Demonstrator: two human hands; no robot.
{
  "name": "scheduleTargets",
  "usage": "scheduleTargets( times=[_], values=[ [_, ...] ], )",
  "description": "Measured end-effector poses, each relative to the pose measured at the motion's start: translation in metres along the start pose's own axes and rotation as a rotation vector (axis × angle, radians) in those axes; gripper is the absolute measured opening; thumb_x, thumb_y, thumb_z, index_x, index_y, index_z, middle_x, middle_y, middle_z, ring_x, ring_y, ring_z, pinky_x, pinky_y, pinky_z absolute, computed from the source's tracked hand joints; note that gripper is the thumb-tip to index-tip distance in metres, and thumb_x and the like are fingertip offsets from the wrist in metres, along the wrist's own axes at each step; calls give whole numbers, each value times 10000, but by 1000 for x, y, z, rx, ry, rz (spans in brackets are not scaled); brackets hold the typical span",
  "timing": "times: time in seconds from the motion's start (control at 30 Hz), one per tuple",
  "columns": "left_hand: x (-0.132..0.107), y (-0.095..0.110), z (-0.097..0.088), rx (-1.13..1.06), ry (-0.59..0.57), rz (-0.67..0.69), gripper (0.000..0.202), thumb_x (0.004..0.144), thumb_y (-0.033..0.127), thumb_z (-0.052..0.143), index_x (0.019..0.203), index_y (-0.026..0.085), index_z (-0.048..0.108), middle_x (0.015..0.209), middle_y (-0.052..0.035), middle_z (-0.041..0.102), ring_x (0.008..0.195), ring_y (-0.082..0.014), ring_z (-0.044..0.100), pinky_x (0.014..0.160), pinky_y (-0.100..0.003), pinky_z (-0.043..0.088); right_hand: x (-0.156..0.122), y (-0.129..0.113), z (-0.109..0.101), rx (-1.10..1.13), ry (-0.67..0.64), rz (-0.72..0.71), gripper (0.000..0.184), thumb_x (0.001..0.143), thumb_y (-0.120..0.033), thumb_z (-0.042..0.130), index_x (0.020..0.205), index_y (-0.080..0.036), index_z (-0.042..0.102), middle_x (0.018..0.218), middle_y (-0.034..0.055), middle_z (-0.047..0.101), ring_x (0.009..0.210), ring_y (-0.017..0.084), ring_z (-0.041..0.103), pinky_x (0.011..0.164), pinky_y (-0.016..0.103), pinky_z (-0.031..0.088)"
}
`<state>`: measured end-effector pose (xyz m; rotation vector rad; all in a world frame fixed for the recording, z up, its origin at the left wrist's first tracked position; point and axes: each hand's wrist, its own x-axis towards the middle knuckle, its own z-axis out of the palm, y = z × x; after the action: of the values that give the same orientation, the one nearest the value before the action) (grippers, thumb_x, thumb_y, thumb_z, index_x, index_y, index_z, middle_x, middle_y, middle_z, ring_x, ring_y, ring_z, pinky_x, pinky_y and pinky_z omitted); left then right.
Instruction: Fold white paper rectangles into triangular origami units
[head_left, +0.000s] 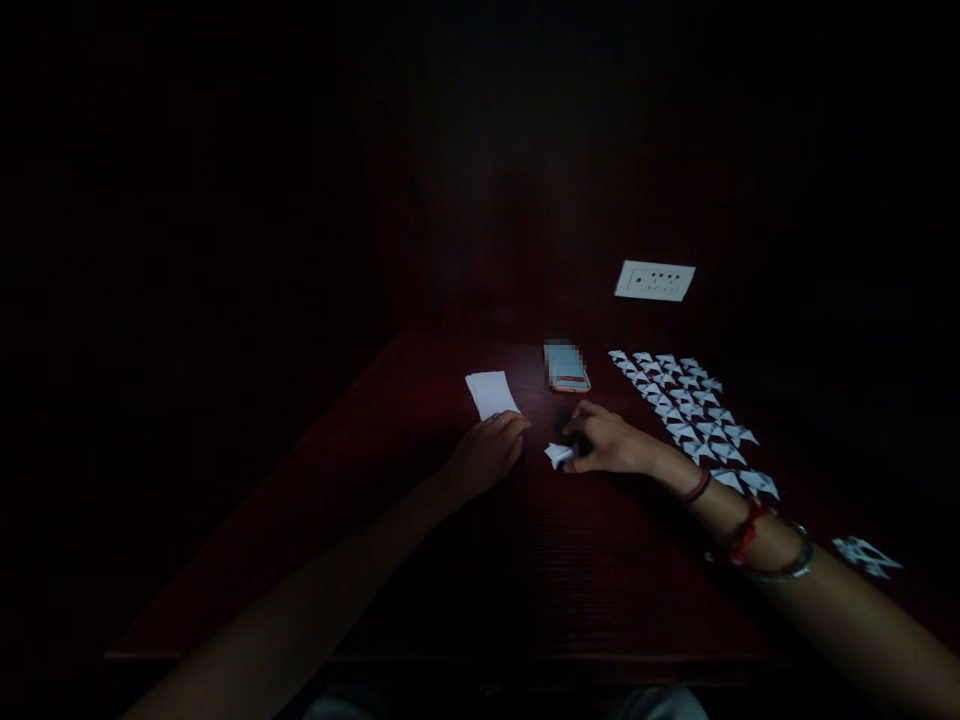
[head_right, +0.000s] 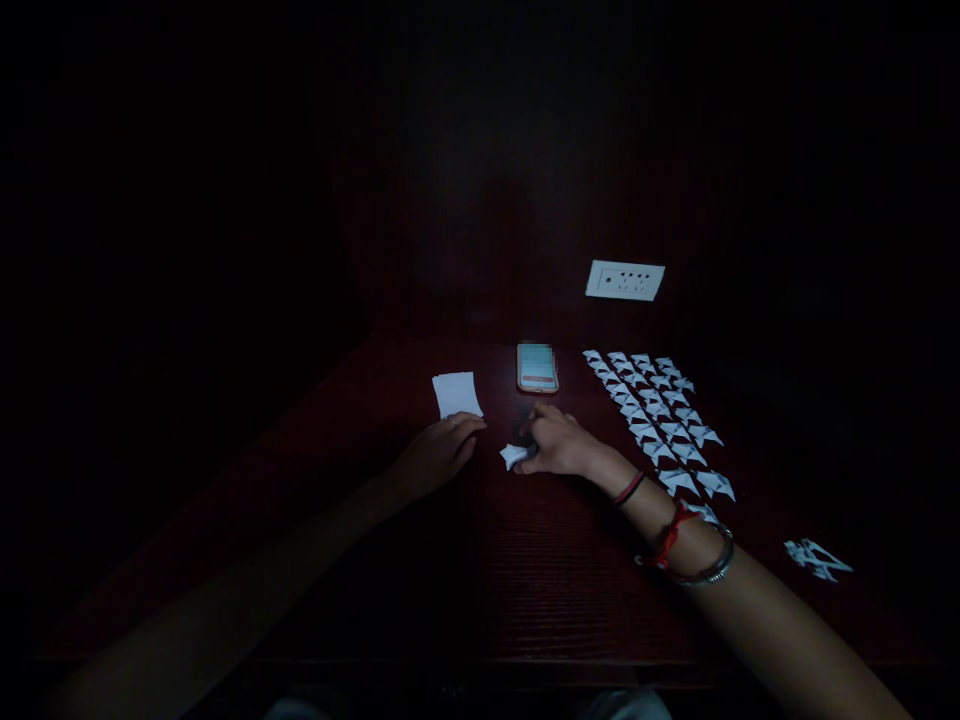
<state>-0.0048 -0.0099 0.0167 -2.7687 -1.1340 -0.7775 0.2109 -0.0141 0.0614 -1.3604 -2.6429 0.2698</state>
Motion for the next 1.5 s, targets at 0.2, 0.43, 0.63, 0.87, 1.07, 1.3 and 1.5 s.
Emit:
scheduleTargets(
  times=[0.2, 0.43, 0.63, 0.87, 1.07, 1.3, 1.5],
  values=[
    [-1, 4, 2, -5, -4, 27, 241, 832, 125, 329, 1040, 164, 444, 1068, -38, 488, 1010, -139, 451, 895, -301, 359, 2, -6, 8, 2, -22, 85, 278, 597, -284, 645, 832, -148, 585, 900, 71, 462, 861, 205, 455, 739, 342, 375],
    [-2, 7, 5, 4, -22, 77, 250, 830, 132, 344, 1052, 180, 449, 1075, -29, 487, 1019, -140, 444, 901, -303, 351, -3, 5, 1, -2, 26, 46, 232, 617, -278, 630, 808, -154, 586, 909, 58, 458, 864, 183, 455, 740, 307, 370],
    [4, 16, 8, 60, -25, 94, 246, 833, 150, 348, 1051, 181, 457, 1073, -35, 494, 1018, -145, 449, 891, -308, 355, -14, 15, -4, -14, -24, 55, 385, 588, -386, 649, 882, -148, 580, 917, 70, 456, 879, 201, 447, 746, 326, 371],
    [26, 13, 23, 24, 16, 107, 254, 812, 122, 364, 1038, 178, 467, 1056, -30, 501, 1000, -145, 464, 887, -308, 366, -17, 17, 2, -26, -24, 50, 221, 606, -273, 636, 786, -151, 595, 882, 59, 467, 827, 182, 457, 721, 311, 375],
    [84, 35, 46, -265, 218, 122, 263, 816, 75, 305, 988, 169, 480, 1052, -31, 496, 1013, -131, 451, 918, -298, 348, -54, 52, -32, -46, 97, 57, 225, 621, -263, 626, 813, -149, 595, 885, 58, 459, 823, 167, 453, 750, 288, 379],
    [149, 107, 95, -555, 248, 203, 244, 823, 76, 306, 986, 147, 472, 999, -47, 502, 964, -130, 470, 877, -273, 385, -138, 137, -75, -182, 35, 213, 218, 680, -288, 567, 851, -154, 591, 876, 64, 487, 807, 170, 471, 735, 292, 402],
    [164, 130, 123, -619, 208, 325, 319, 821, 140, 383, 1140, 151, 374, 1140, -68, 417, 1067, -147, 400, 949, -276, 320, -181, 193, -66, -187, -16, 376, 206, 670, -280, 569, 837, -163, 596, 874, 71, 514, 772, 164, 487, 707, 285, 416]
  ],
)
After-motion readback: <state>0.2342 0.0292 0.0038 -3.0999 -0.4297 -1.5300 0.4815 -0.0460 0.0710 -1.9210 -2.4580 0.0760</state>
